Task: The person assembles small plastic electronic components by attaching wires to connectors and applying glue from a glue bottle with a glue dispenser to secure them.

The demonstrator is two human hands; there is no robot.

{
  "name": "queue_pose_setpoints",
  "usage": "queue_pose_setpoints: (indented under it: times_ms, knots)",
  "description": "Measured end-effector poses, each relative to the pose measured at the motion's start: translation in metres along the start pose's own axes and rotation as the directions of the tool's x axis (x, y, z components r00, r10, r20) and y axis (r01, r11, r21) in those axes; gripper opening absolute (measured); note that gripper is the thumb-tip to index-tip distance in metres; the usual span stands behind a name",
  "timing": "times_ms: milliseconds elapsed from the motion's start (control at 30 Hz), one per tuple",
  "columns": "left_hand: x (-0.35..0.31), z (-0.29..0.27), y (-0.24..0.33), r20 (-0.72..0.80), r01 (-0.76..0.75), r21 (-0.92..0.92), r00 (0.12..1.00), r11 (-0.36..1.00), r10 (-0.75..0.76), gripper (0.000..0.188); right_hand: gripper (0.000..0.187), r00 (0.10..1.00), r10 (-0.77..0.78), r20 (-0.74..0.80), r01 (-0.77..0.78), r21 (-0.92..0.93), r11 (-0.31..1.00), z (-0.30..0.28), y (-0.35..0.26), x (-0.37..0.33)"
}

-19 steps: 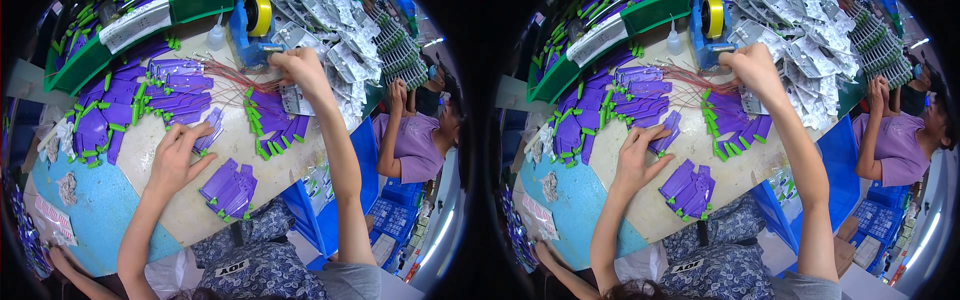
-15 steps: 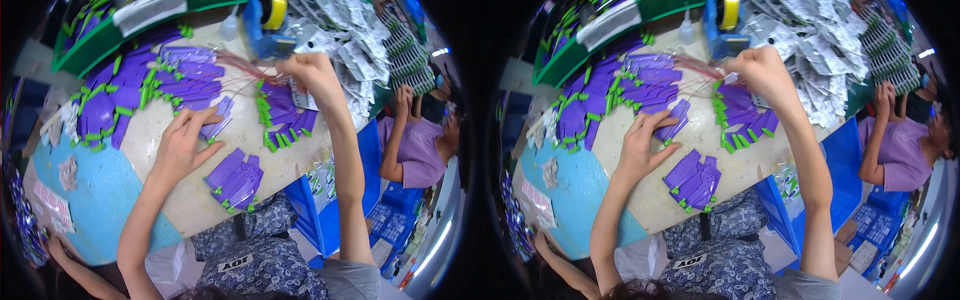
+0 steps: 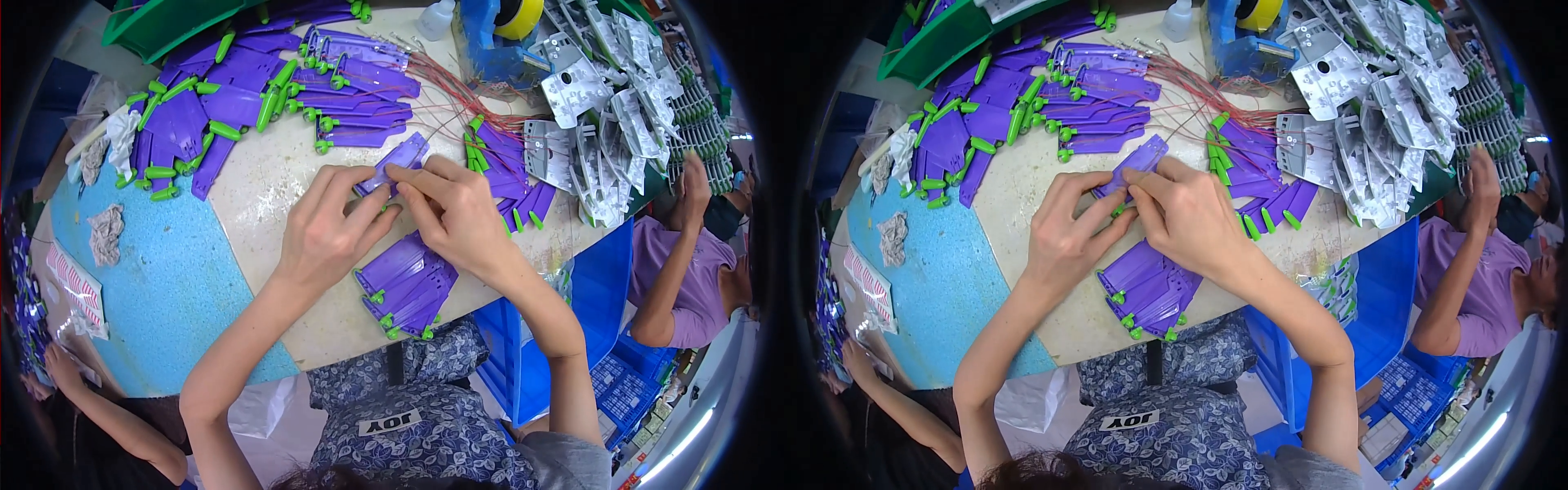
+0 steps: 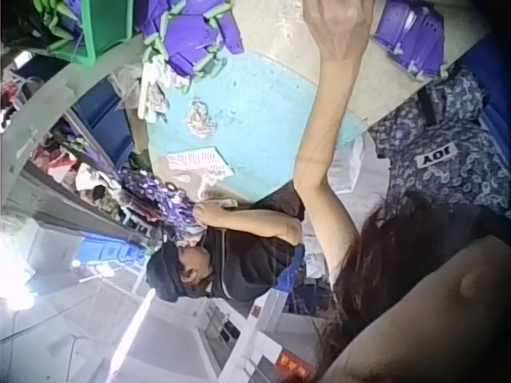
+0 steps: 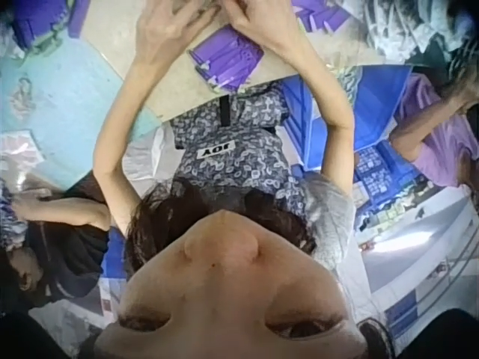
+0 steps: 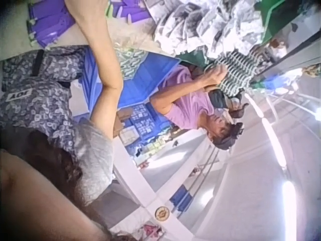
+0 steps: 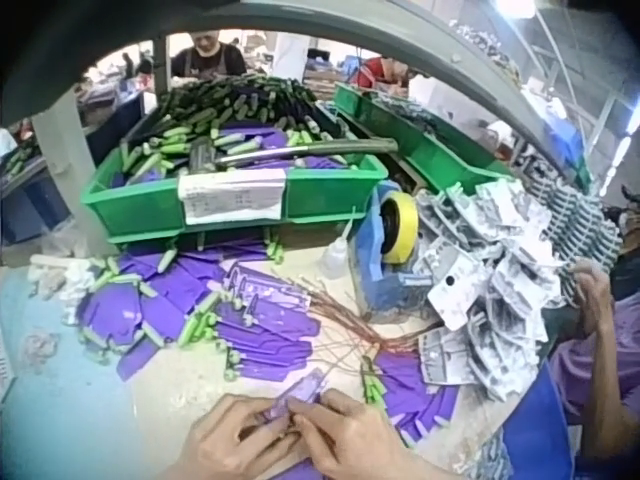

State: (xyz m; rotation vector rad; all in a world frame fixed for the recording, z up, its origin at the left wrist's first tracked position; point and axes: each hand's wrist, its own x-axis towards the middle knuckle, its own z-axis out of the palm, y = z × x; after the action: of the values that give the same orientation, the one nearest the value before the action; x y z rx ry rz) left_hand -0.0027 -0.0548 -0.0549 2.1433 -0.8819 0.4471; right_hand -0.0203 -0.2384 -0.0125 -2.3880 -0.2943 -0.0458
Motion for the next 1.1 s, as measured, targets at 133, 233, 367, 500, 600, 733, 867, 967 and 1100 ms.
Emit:
queue_pose_setpoints:
  times_ms: [133,233,367,500,600,733,867,967,1100]
  knots:
    - [0.013,-0.003,0.001,0.127,0.057,0.051,0.990,0.997,-0.063,0.030,0.016,0.949,-0.092,-0.302,0.065,-0.096,0.993,-0.018,0.008,0.057]
    - [0.010,-0.008,0.001,0.057,0.021,0.094,0.998,0.995,-0.026,0.037,0.013,0.897,-0.188,-0.400,0.055,-0.321,0.946,-0.012,0.037,0.112]
    - [-0.025,-0.037,0.020,0.107,-0.041,-0.172,0.992,0.984,0.060,0.040,0.016,0.953,-0.125,-0.276,-0.007,-0.431,0.902,-0.008,0.053,0.119]
    - [-0.040,-0.028,0.011,0.217,-0.085,-0.036,0.972,0.996,0.091,0.035,0.011,0.700,-0.502,-0.508,0.346,-0.374,0.860,-0.036,0.008,0.104]
    - [-0.008,-0.032,0.027,0.154,0.061,0.215,0.984,0.975,-0.095,0.032,0.011,0.966,-0.254,0.049,0.250,-0.432,0.867,-0.080,-0.068,0.038]
    - [-0.010,-0.010,0.019,0.088,0.237,-0.066,0.969,0.969,-0.231,0.046,0.013,0.957,-0.289,0.009,0.282,-0.237,0.930,-0.013,-0.026,0.001]
    - [-0.010,-0.008,0.010,0.093,0.235,-0.266,0.972,0.935,-0.218,0.062,0.012,0.949,-0.266,0.170,0.293,-0.165,0.942,0.000,-0.011,0.017]
    - [-0.013,-0.006,0.006,0.128,0.335,-0.329,0.942,0.883,-0.310,0.069,0.009,0.972,-0.169,0.165,0.167,0.026,0.986,0.002,0.001,0.021]
    - [-0.016,-0.004,0.004,0.125,0.354,-0.386,0.935,0.852,-0.332,0.072,0.010,0.969,0.034,0.244,-0.085,0.204,0.975,-0.003,-0.004,0.001]
